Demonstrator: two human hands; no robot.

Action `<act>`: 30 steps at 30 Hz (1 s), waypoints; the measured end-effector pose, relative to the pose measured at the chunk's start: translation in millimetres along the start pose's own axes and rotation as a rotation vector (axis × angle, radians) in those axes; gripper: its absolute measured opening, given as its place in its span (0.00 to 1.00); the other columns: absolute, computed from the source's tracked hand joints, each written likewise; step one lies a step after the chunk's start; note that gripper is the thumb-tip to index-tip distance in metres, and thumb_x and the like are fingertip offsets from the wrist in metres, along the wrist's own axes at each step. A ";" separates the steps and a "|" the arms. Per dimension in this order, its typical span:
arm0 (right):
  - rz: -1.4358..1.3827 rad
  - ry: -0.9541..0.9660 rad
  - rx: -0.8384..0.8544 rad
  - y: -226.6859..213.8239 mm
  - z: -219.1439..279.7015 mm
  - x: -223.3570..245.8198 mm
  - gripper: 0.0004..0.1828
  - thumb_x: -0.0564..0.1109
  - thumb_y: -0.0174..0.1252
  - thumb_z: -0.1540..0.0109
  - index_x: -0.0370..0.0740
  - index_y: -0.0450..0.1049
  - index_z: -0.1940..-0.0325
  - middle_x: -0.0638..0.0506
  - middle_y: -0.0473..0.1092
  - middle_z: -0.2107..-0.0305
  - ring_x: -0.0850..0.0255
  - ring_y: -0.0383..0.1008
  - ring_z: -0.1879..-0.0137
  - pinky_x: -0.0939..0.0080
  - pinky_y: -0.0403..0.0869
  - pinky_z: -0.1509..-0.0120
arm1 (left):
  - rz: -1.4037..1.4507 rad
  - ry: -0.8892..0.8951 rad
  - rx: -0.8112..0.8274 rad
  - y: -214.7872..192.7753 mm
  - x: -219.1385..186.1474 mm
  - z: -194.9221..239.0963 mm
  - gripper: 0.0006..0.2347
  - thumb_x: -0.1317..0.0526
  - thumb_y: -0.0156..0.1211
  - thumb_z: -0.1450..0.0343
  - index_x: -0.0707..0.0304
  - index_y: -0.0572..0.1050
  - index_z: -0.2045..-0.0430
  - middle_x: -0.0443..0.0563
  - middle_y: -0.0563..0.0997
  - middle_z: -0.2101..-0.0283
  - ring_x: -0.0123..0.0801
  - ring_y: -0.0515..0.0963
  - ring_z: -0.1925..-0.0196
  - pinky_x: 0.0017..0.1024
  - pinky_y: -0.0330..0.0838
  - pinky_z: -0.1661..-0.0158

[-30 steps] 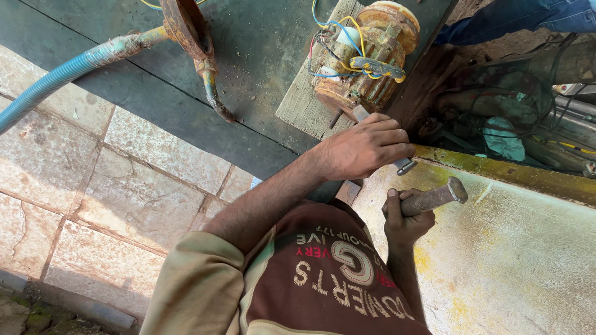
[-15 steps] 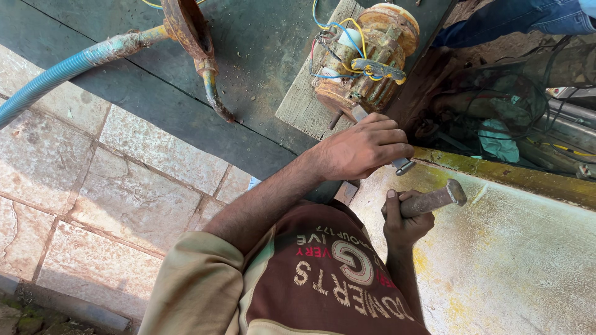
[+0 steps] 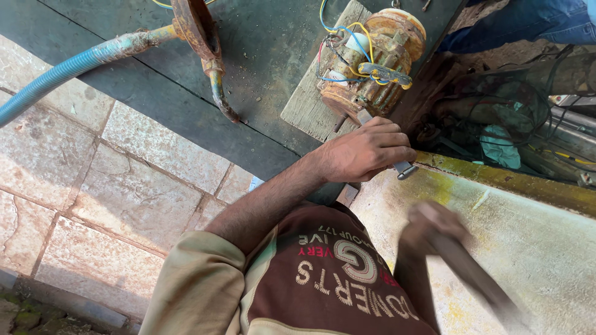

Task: The person uses a wrench to loosen and tighten bolts on a small electric motor mounted on a wooden block. They then use a hammer and a metal bar to tap the motor shaft, likely to adjust or seat a component.

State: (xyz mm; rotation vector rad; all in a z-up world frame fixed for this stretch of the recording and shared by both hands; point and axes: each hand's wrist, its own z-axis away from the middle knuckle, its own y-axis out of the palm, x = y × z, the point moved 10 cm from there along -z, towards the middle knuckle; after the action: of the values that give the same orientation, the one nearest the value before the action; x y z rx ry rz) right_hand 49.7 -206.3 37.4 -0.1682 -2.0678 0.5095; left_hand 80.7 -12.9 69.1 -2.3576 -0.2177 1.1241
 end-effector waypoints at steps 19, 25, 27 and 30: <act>0.294 0.334 0.417 57.9 37.6 -18.0 0.15 0.45 0.71 0.42 0.37 0.79 0.55 0.45 0.76 0.71 0.61 0.78 0.68 0.60 0.75 0.61 | -0.280 -0.435 -0.219 -52.7 18.3 143.4 0.10 0.64 0.63 0.29 0.63 0.77 0.55 0.54 0.81 0.58 0.47 0.82 0.54 0.42 0.77 0.53; 0.423 0.237 0.620 99.1 39.3 -17.6 0.18 0.47 0.71 0.45 0.42 0.80 0.52 0.45 0.79 0.63 0.48 0.81 0.60 0.52 0.78 0.59 | 0.056 -1.244 -0.673 -91.4 68.9 246.2 0.11 0.61 0.67 0.27 0.69 0.76 0.59 0.55 0.83 0.72 0.31 0.85 0.69 0.30 0.76 0.68; 0.407 0.223 0.681 117.9 39.7 -19.5 0.22 0.45 0.70 0.46 0.41 0.78 0.48 0.43 0.79 0.60 0.46 0.81 0.58 0.51 0.78 0.57 | 0.127 -1.319 -0.749 -93.8 79.1 261.0 0.10 0.62 0.66 0.27 0.71 0.75 0.61 0.57 0.83 0.71 0.28 0.85 0.68 0.26 0.76 0.67; 0.371 0.171 0.747 145.5 34.2 -19.6 0.26 0.44 0.70 0.45 0.37 0.76 0.43 0.40 0.78 0.59 0.43 0.81 0.58 0.50 0.78 0.57 | 0.370 -1.224 -0.892 -84.2 91.7 265.7 0.11 0.65 0.62 0.28 0.69 0.73 0.55 0.53 0.85 0.66 0.28 0.86 0.63 0.27 0.81 0.62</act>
State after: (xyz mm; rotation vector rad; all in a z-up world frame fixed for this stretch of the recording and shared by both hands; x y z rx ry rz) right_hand 18.8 -91.0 -54.6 -0.1405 -1.5606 1.4016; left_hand -56.5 192.6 -89.2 -1.9568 -0.8535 3.0327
